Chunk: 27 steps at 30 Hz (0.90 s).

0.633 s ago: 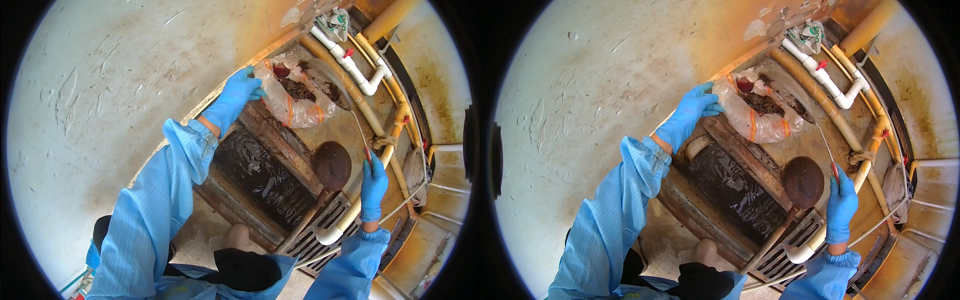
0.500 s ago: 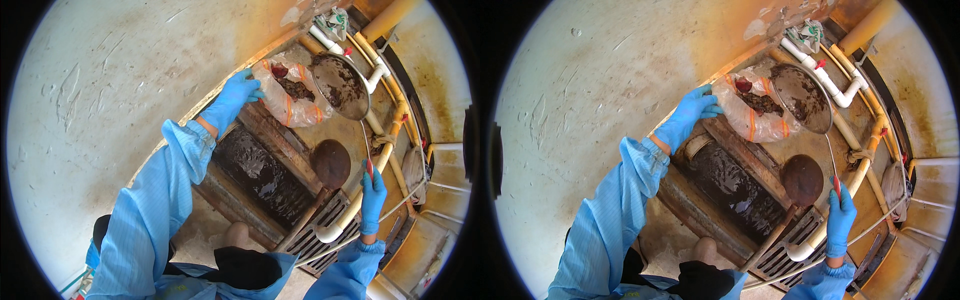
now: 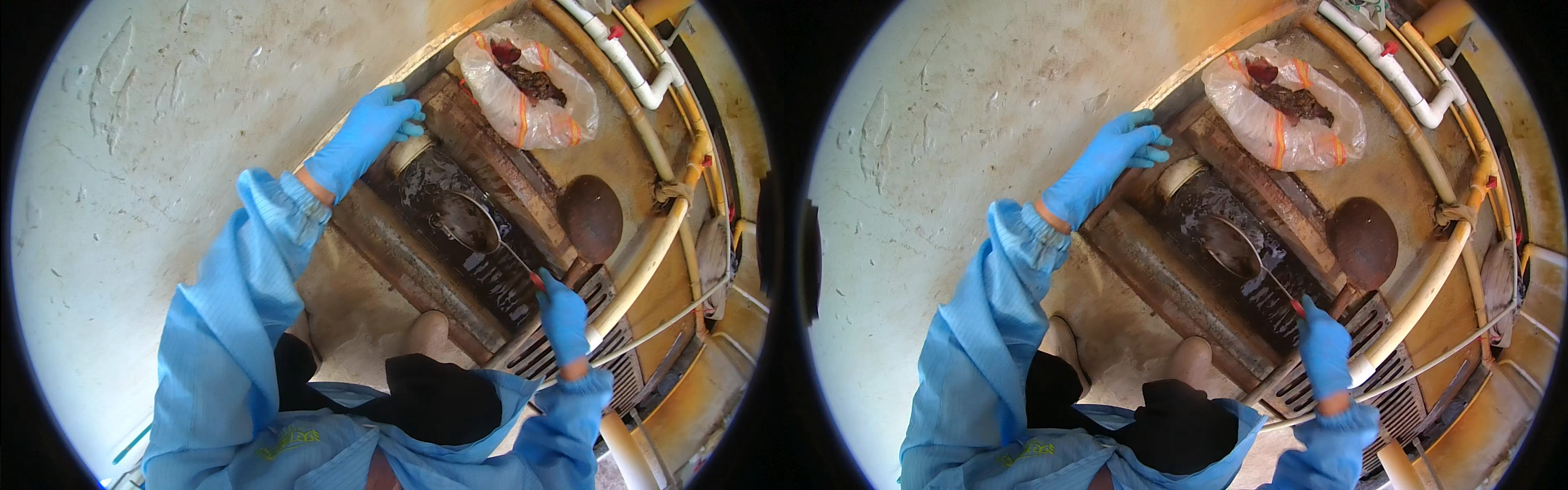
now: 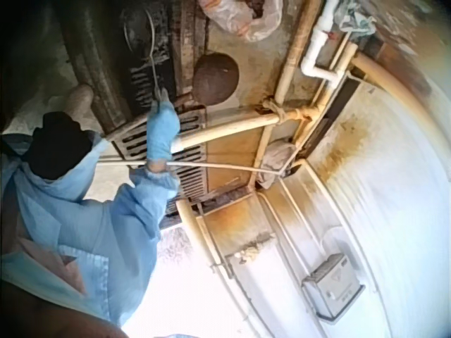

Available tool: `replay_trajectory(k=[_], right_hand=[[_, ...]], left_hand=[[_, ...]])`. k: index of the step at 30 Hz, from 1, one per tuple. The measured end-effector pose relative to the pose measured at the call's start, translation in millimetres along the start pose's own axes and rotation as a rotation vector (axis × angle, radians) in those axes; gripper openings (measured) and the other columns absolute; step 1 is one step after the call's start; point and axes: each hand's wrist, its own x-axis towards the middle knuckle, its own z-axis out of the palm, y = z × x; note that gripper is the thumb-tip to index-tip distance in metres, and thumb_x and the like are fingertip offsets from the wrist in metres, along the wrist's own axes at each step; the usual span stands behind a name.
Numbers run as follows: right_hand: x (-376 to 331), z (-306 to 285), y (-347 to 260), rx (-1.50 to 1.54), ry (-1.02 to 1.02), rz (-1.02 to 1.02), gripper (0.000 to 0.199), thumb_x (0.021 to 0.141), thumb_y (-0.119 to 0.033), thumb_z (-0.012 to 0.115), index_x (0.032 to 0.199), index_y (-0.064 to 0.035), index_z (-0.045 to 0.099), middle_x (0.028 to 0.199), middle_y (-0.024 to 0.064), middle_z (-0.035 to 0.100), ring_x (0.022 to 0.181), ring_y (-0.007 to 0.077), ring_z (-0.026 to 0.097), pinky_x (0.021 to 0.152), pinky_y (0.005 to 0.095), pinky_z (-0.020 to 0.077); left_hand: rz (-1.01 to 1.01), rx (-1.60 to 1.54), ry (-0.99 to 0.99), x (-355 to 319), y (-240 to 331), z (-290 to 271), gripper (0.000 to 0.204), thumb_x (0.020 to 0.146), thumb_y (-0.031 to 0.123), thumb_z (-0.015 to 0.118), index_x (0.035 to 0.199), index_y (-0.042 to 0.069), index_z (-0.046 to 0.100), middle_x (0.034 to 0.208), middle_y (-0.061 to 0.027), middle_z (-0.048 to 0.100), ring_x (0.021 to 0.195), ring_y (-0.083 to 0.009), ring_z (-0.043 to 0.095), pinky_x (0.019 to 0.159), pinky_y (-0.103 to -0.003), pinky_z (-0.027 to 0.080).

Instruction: The person picks up and shakes out several bags and then uses a fine-mesh strainer to scoop debris out of a floor drain, placing the debris into a plastic bag.

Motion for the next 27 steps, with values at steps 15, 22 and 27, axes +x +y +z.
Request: replay_trajectory(k=[15, 22, 27], right_hand=[[79, 219, 65, 0.074, -0.638, 0.585, 0.037, 0.082, -0.036, 0.059, 0.099, -0.0047, 0.069, 0.107, 0.0219, 0.062, 0.102, 0.0376, 0.06, 0.086, 0.044, 0.0483], [75, 245, 78, 0.132, -0.635, 0.578, 0.038, 0.085, -0.039, 0.056, 0.094, -0.0031, 0.068, 0.098, 0.0218, 0.064, 0.097, 0.0364, 0.061, 0.083, 0.0446, 0.0482], [89, 283, 99, 0.152, -0.667, 0.44, 0.042, 0.084, -0.042, 0.056, 0.096, -0.0029, 0.067, 0.093, 0.021, 0.065, 0.093, 0.0343, 0.063, 0.083, 0.0427, 0.0488]], left_hand=[[-0.278, 0.053, -0.182, -125, -13, -72, 0.049, 0.093, 0.015, 0.045, 0.139, 0.001, 0.035, 0.114, -0.0171, 0.059, 0.102, -0.0234, 0.06, 0.092, -0.033, 0.047], [-0.313, 0.02, -0.176, -119, -15, -77, 0.049, 0.092, 0.013, 0.045, 0.138, 0.0, 0.036, 0.115, -0.0198, 0.059, 0.103, -0.0247, 0.059, 0.093, -0.035, 0.046], [-0.339, -0.025, -0.108, -118, -15, -81, 0.051, 0.092, 0.017, 0.047, 0.139, 0.001, 0.035, 0.117, -0.0204, 0.058, 0.104, -0.0267, 0.059, 0.095, -0.035, 0.045]])
